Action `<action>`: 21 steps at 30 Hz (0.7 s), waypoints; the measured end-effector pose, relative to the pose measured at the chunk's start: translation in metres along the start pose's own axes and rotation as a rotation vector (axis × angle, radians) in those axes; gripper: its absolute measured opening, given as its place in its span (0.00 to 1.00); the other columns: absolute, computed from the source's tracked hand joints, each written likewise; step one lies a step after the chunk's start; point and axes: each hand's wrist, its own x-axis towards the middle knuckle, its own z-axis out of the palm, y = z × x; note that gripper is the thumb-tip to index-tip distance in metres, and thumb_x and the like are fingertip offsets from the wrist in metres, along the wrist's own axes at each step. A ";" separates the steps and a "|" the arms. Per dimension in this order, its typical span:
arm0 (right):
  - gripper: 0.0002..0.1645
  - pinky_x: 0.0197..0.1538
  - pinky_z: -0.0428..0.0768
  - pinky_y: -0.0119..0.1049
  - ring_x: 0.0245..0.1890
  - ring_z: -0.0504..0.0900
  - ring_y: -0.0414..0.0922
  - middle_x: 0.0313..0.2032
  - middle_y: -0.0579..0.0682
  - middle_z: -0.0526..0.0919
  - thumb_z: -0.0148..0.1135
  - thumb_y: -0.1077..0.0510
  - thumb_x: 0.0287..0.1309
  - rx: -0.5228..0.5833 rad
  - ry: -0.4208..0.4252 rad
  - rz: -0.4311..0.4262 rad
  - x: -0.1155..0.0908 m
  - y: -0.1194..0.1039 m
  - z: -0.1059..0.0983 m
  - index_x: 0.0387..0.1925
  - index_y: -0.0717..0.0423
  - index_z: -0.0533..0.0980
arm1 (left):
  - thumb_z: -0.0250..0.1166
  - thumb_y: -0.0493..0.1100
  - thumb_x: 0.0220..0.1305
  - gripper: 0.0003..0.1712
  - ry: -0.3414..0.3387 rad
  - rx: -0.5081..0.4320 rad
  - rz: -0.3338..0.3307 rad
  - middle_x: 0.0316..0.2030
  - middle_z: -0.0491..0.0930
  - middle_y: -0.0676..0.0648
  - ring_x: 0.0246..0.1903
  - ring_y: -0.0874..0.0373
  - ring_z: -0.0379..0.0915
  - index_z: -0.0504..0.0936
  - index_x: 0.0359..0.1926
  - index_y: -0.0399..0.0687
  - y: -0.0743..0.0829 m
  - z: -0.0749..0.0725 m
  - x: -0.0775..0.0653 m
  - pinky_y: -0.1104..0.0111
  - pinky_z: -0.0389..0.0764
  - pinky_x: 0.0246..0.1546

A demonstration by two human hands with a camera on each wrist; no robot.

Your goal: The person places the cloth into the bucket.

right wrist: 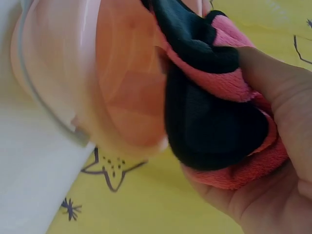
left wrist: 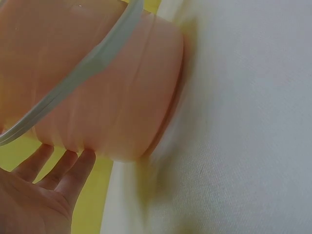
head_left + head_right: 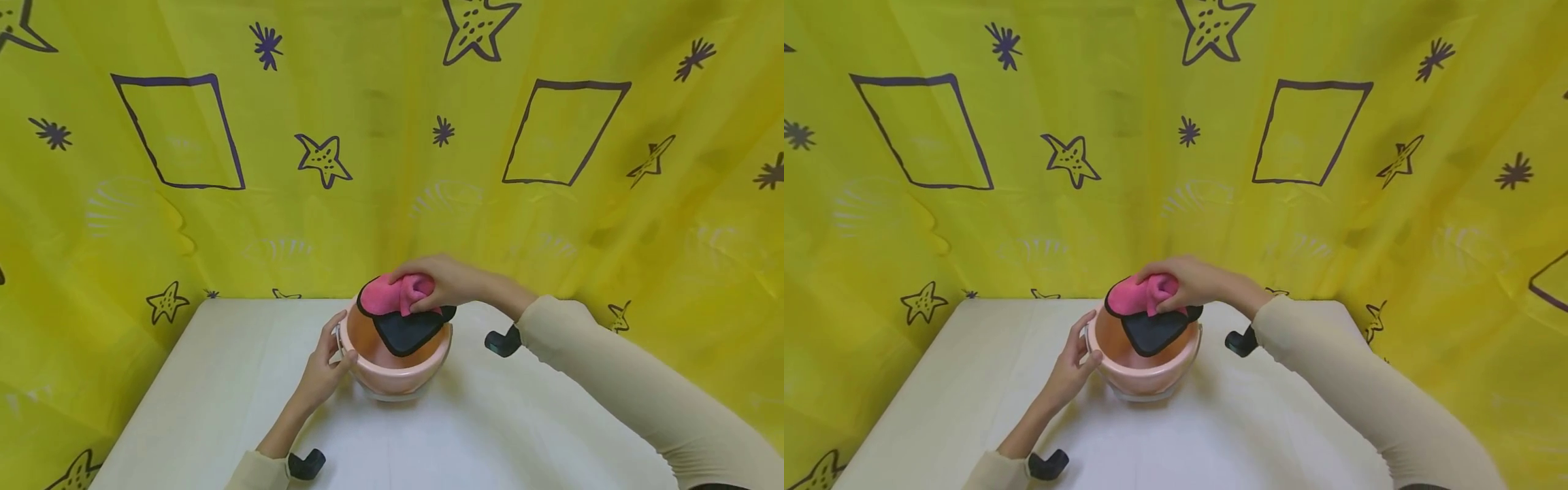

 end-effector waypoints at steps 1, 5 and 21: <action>0.30 0.52 0.78 0.35 0.49 0.76 0.39 0.52 0.37 0.79 0.74 0.50 0.52 0.001 -0.025 -0.001 0.003 -0.001 0.002 0.59 0.39 0.76 | 0.62 0.44 0.66 0.43 0.003 0.001 0.007 0.73 0.57 0.41 0.68 0.37 0.57 0.50 0.75 0.66 -0.006 0.000 0.001 0.40 0.69 0.57; 0.30 0.52 0.78 0.35 0.50 0.76 0.40 0.54 0.39 0.79 0.72 0.55 0.54 0.014 -0.114 0.014 0.013 -0.005 0.011 0.59 0.38 0.75 | 0.63 0.45 0.67 0.42 0.020 -0.009 0.014 0.72 0.58 0.46 0.68 0.42 0.59 0.50 0.74 0.73 -0.016 0.002 0.002 0.40 0.68 0.59; 0.35 0.50 0.79 0.32 0.51 0.76 0.40 0.54 0.34 0.77 0.74 0.55 0.52 0.126 -0.294 0.041 0.039 -0.001 0.036 0.61 0.30 0.73 | 0.62 0.40 0.67 0.42 0.008 -0.006 -0.005 0.72 0.57 0.40 0.68 0.38 0.59 0.50 0.75 0.63 -0.003 0.001 0.002 0.40 0.68 0.58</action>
